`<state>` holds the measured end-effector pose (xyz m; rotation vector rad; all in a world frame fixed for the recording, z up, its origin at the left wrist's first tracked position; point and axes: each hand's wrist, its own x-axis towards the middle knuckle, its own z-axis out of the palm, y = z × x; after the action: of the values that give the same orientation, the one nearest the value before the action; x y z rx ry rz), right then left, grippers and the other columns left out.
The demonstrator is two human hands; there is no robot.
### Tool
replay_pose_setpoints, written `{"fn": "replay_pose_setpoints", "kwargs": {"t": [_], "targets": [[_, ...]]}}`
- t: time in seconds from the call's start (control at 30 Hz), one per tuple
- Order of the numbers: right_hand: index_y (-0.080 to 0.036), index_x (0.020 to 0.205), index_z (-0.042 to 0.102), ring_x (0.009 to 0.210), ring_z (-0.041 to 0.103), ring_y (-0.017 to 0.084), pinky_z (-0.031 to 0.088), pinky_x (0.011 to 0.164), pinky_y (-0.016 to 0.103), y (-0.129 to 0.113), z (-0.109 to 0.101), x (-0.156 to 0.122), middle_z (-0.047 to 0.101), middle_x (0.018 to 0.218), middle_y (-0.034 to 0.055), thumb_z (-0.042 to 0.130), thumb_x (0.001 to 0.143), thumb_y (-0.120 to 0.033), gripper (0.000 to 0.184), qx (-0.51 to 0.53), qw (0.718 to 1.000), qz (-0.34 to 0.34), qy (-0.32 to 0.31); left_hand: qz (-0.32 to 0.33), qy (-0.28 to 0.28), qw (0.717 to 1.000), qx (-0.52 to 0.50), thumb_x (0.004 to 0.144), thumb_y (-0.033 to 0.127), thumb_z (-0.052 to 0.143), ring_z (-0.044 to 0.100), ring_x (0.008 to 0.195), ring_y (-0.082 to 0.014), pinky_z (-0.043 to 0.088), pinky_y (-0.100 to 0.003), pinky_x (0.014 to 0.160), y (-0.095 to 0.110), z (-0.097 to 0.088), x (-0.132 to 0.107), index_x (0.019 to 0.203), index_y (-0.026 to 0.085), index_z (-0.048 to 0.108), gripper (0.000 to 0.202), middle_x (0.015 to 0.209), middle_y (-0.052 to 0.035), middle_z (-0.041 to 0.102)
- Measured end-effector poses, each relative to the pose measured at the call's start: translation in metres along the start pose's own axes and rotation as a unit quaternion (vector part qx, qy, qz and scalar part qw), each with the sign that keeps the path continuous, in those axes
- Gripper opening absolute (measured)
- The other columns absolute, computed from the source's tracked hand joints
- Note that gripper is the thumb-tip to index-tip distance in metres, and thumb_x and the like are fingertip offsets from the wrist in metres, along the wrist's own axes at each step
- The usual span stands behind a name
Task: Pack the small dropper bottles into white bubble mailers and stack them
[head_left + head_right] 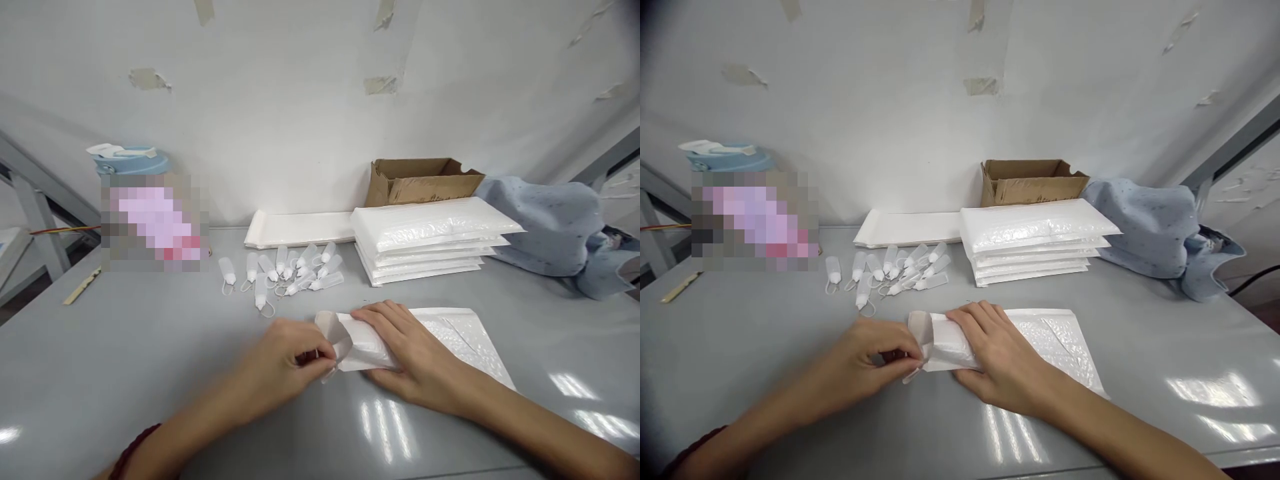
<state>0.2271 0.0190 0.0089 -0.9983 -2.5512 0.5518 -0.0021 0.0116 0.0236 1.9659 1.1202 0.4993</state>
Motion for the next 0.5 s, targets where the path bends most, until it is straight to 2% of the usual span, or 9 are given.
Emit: {"fn": "replay_pose_setpoints", "kwargs": {"t": [0.17, 0.33, 0.43, 0.5], "targets": [[-0.014, 0.125, 0.043, 0.102, 0.047, 0.027, 0.042, 0.087, 0.044, -0.004, -0.001, 0.000, 0.052, 0.113, 0.0117, 0.056, 0.073, -0.010, 0.054, 0.018, 0.999, 0.000, -0.031, 0.022, 0.017, 0.998, -0.049, 0.080, 0.006, 0.056, 0.056, 0.061, -0.0074, 0.041, -0.016, 0.060, 0.002, 0.010, 0.003, 0.071, 0.018, 0.070, 0.021, 0.066, 0.0051, 0.066], [-0.015, 0.126, 0.041, 0.103, 0.046, 0.028, 0.041, 0.089, 0.045, -0.009, -0.002, -0.003, 0.052, 0.116, 0.0118, 0.058, 0.072, -0.009, 0.057, 0.028, 0.998, -0.012, -0.056, 0.074, 0.023, 0.996, -0.048, 0.075, -0.003, 0.050, 0.050, 0.057, -0.0066, 0.038, -0.016, 0.058, 0.004, 0.018, 0.001, 0.056, 0.016, 0.061, 0.029, 0.054, 0.0063, 0.056], [-0.015, 0.127, 0.041, 0.104, 0.046, 0.028, 0.042, 0.089, 0.045, -0.009, -0.001, -0.003, 0.052, 0.116, 0.0121, 0.059, 0.072, -0.010, 0.058, 0.028, 0.998, -0.015, -0.056, 0.093, 0.038, 0.994, -0.031, 0.079, 0.001, 0.049, 0.050, 0.058, -0.0073, 0.039, -0.017, 0.059, 0.005, 0.019, -0.001, 0.060, 0.016, 0.062, 0.028, 0.058, 0.0049, 0.059], [-0.015, 0.127, 0.040, 0.104, 0.046, 0.028, 0.043, 0.089, 0.044, -0.008, -0.002, -0.003, 0.052, 0.117, 0.0124, 0.061, 0.073, -0.012, 0.059, 0.027, 0.998, -0.016, -0.051, 0.067, 0.051, 0.996, -0.039, 0.083, 0.009, 0.052, 0.055, 0.062, -0.0079, 0.042, -0.017, 0.061, 0.006, 0.013, -0.002, 0.070, 0.018, 0.068, 0.022, 0.068, 0.0038, 0.066]]}}
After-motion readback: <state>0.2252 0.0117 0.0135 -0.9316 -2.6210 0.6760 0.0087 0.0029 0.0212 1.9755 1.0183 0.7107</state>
